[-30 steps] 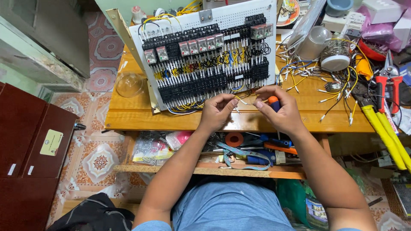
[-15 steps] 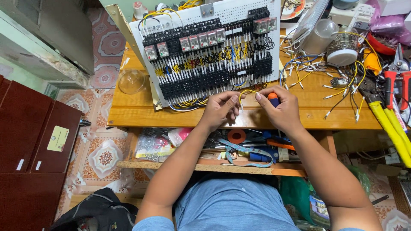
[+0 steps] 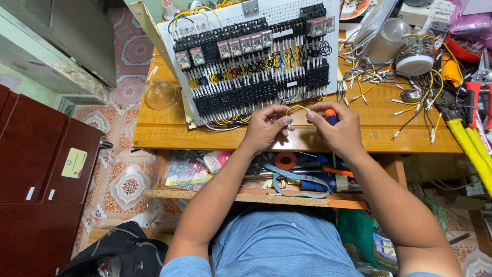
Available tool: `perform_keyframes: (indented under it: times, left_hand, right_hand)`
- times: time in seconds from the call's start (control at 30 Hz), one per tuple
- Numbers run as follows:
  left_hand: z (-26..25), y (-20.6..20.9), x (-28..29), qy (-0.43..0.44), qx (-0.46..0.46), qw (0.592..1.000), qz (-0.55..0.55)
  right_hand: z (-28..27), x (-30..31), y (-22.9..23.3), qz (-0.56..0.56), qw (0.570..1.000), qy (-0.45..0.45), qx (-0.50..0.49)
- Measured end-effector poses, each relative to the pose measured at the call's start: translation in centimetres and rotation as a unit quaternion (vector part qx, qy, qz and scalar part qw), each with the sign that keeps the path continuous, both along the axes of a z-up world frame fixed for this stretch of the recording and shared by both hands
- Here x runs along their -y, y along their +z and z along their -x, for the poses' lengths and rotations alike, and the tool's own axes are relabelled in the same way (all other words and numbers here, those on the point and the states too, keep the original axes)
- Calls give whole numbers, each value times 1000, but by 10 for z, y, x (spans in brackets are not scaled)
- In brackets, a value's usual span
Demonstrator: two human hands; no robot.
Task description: Wiring an electrical control panel by inserting and securing wires into terminal blocks using a screwdriver
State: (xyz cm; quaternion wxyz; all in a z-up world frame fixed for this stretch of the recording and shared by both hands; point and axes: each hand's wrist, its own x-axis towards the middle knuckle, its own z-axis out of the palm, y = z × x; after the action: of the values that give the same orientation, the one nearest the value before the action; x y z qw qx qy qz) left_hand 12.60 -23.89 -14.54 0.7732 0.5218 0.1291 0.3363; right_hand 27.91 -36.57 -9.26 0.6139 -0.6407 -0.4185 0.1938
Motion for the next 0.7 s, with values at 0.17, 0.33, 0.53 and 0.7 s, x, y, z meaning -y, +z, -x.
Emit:
perform_keyframes:
  times: [0.17, 0.33, 0.53, 0.7]
  left_hand:
    - [-8, -24, -14, 34, 18, 999, -12]
    - [-4, -12, -11, 55, 12, 998, -6]
    - [-2, -1, -7, 86, -9, 996, -31]
    - [-9, -20, -14, 81, -7, 995, -48]
  right_hand:
    - [16, 2, 0, 52, 977, 66, -194]
    - [19, -2, -7, 71, 969, 86, -223]
    - [24, -7, -14, 83, 978, 104, -161]
    - [22, -9, -26, 75, 980, 95, -158]
